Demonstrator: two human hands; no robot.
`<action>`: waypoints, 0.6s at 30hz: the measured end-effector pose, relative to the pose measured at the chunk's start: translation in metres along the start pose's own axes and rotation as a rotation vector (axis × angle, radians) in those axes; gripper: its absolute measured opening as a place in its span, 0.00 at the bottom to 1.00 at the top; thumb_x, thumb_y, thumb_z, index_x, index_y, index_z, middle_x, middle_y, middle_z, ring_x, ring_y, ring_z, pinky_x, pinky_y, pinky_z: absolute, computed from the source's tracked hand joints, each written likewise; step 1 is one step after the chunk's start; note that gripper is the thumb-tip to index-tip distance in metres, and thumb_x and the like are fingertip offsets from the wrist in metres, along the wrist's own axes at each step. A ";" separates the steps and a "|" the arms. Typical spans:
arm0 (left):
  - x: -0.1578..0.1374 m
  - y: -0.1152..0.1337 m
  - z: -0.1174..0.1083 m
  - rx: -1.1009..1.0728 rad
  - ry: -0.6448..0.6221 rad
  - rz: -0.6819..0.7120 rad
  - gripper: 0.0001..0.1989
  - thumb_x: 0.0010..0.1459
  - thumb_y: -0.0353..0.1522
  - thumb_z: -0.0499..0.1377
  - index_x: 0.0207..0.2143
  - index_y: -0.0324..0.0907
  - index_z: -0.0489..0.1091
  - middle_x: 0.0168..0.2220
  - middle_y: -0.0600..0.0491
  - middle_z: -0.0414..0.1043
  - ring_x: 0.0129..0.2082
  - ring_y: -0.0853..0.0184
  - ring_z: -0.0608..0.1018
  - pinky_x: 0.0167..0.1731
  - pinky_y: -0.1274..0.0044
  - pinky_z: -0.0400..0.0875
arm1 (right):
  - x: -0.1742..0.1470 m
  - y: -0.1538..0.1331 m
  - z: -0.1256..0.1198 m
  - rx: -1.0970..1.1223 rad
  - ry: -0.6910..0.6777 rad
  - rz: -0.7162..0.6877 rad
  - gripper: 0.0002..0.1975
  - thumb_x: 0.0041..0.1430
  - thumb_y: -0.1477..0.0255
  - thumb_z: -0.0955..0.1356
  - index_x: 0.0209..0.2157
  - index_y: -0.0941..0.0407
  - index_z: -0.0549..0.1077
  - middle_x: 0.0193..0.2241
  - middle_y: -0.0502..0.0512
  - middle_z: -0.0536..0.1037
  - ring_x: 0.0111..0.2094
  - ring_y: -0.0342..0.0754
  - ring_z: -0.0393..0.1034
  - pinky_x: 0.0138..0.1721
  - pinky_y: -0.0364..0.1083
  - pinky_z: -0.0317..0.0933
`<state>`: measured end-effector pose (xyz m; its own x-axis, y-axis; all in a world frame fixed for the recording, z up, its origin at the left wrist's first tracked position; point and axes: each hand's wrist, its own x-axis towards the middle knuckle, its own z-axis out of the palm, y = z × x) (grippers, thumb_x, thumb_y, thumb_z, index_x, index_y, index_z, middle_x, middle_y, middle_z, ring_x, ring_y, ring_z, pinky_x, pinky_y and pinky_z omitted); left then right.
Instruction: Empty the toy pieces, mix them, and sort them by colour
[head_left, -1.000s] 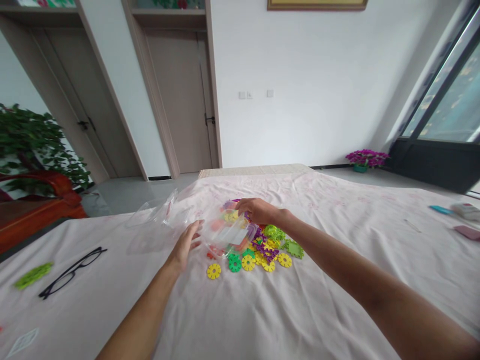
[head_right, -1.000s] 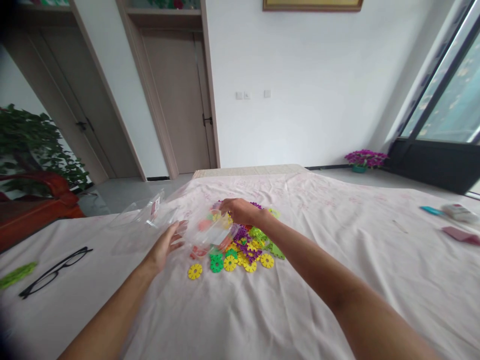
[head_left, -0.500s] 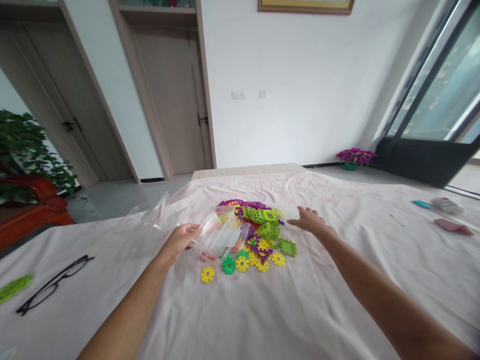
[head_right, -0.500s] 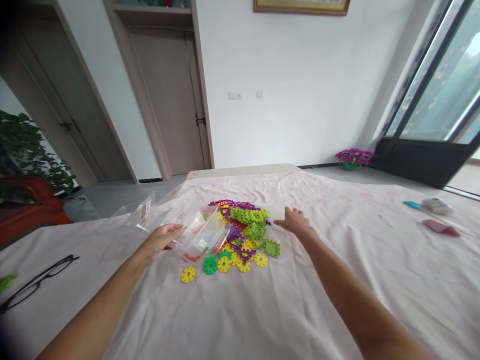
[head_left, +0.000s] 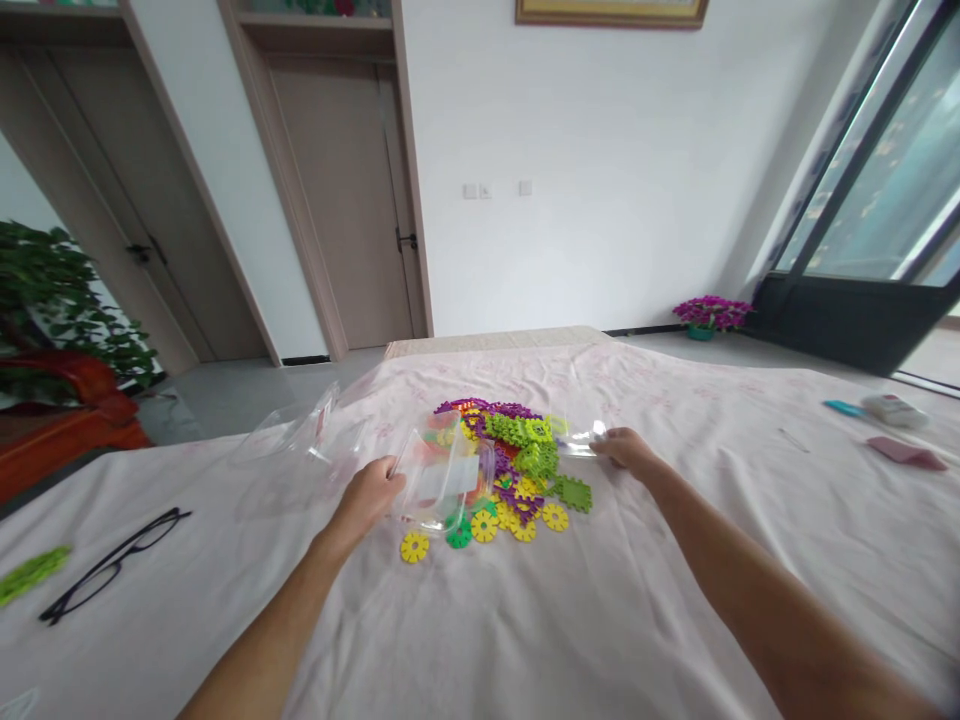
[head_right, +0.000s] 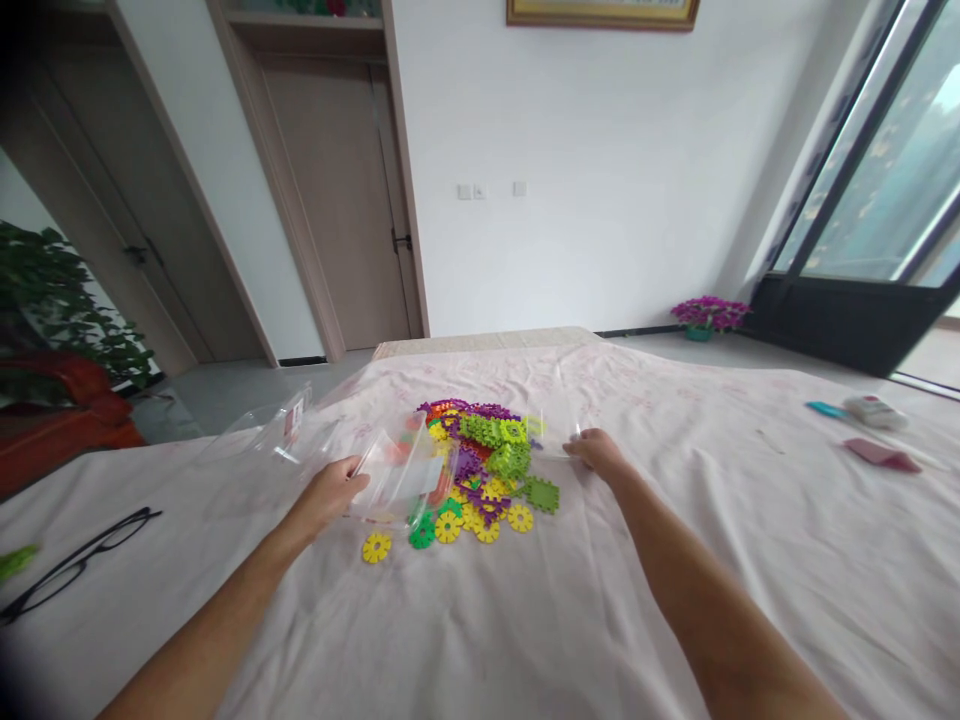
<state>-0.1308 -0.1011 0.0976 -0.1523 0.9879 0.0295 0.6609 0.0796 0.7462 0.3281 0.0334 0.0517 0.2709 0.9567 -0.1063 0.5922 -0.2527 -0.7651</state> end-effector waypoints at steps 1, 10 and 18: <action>-0.002 0.004 -0.001 0.051 0.027 0.008 0.04 0.50 0.33 0.53 0.24 0.43 0.64 0.22 0.58 0.63 0.27 0.68 0.69 0.27 0.79 0.57 | -0.005 -0.008 0.000 0.086 -0.005 -0.013 0.14 0.48 0.64 0.72 0.32 0.59 0.73 0.23 0.54 0.73 0.27 0.49 0.71 0.29 0.48 0.67; -0.003 0.030 0.006 0.381 0.123 0.084 0.11 0.55 0.31 0.47 0.34 0.43 0.69 0.37 0.47 0.72 0.39 0.60 0.75 0.35 0.74 0.62 | -0.109 -0.156 -0.039 0.734 -0.299 -0.388 0.26 0.49 0.68 0.72 0.51 0.57 0.70 0.16 0.41 0.61 0.14 0.37 0.56 0.12 0.36 0.46; 0.004 0.026 0.006 0.234 0.035 0.091 0.13 0.52 0.29 0.49 0.37 0.42 0.71 0.33 0.50 0.71 0.35 0.64 0.73 0.33 0.76 0.62 | -0.148 -0.199 0.001 0.324 -0.589 -0.472 0.10 0.46 0.74 0.71 0.34 0.58 0.80 0.10 0.42 0.61 0.10 0.35 0.49 0.09 0.37 0.39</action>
<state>-0.1097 -0.0938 0.1128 -0.1068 0.9876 0.1154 0.8244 0.0231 0.5655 0.1694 -0.0573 0.2193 -0.4483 0.8935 0.0256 0.2713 0.1633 -0.9485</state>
